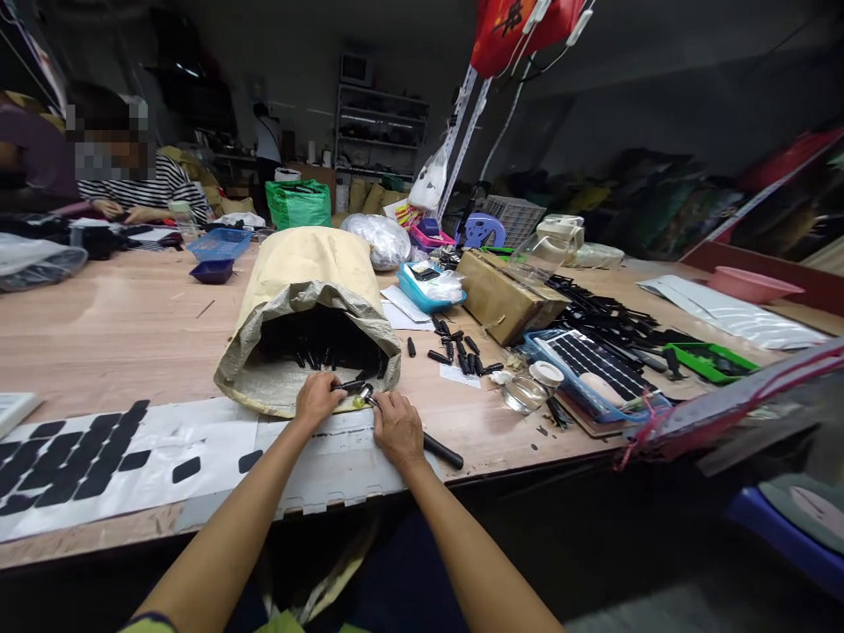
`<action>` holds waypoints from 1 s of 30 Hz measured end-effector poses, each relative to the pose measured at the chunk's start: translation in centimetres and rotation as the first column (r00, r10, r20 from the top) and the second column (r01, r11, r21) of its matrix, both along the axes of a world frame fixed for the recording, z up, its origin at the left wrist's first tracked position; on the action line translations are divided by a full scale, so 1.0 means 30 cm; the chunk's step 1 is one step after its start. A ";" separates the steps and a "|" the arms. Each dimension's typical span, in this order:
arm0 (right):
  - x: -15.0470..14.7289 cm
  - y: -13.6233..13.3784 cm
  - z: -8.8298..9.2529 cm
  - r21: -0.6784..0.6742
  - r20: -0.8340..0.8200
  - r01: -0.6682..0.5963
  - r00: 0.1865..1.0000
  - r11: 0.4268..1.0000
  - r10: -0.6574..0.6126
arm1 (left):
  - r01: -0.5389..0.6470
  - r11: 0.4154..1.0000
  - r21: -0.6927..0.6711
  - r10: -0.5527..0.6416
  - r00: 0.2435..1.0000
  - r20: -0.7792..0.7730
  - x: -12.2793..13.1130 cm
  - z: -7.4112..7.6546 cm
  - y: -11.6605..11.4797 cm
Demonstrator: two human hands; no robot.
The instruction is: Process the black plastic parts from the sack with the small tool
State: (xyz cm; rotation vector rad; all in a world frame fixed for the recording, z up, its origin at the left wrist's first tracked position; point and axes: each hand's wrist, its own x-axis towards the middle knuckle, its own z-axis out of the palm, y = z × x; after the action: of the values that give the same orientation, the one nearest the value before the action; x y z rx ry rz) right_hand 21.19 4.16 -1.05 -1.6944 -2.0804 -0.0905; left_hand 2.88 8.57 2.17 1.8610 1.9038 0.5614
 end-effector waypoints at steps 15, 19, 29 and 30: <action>0.013 0.002 0.010 -0.037 -0.022 -0.034 0.999 0.999 0.034 | 0.116 0.980 0.162 -0.125 0.991 0.042 -0.045 -0.057 -0.204; 0.016 -0.028 0.052 -0.019 -0.248 -0.043 0.968 0.999 0.037 | 0.103 0.984 0.146 -0.115 0.991 0.072 -0.053 -0.065 -0.200; -0.035 -0.128 0.090 -0.024 -0.421 -0.129 0.900 0.991 0.107 | 0.077 0.991 0.113 -0.088 0.992 0.093 -0.050 -0.070 -0.195; -0.038 -0.131 0.088 -0.047 -0.400 -0.125 0.911 0.991 0.096 | 0.074 0.992 0.103 -0.084 0.992 0.091 -0.050 -0.069 -0.195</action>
State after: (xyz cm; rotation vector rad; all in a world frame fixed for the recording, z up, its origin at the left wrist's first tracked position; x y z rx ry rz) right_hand 20.04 0.24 1.60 -1.4802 -1.8802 0.3421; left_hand 1.39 2.72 0.11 1.9259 1.7622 0.7178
